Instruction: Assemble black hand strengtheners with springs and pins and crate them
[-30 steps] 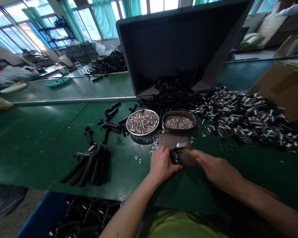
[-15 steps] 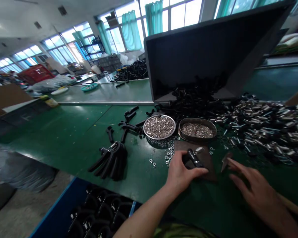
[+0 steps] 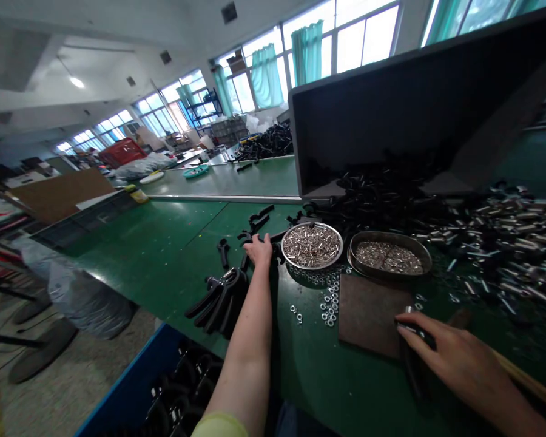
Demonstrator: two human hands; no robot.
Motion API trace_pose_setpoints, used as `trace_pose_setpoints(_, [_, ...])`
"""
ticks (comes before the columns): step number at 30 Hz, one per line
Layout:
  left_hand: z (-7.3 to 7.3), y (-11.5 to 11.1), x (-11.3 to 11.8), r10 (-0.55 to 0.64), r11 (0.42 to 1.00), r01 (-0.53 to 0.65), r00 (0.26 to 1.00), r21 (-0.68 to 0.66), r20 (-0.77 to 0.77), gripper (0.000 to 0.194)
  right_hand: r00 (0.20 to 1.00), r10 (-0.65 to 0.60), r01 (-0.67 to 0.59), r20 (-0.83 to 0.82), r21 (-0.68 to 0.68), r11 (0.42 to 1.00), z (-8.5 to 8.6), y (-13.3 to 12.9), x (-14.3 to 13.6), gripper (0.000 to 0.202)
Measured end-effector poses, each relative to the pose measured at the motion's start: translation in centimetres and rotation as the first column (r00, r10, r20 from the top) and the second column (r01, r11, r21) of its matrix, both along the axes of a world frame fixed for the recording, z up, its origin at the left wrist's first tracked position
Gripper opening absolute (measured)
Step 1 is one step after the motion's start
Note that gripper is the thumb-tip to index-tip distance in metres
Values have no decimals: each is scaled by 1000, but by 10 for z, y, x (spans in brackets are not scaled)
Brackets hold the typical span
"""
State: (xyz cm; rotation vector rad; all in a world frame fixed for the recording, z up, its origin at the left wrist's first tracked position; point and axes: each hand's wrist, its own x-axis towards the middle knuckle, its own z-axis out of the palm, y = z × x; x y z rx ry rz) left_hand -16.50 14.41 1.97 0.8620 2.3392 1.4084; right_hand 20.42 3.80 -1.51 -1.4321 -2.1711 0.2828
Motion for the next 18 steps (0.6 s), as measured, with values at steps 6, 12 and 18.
trace_pose_setpoints(6, [-6, 2, 0, -18, 990, -14, 975, 143, 221, 35, 998, -15, 4, -67, -158, 987, 12, -4, 0, 30])
trace_pose_setpoints(12, [11, -72, 65, -549, 814, 272, 652, 514, 523, 60, 940, -85, -2, -331, -255, 967, 39, -11, -13, 28])
trace_pose_setpoints(18, [2, -157, 146, -634, 705, 538, 186, 462, 751, 38, 783, -145, -32, -605, -272, 962, 53, -33, -47, 30])
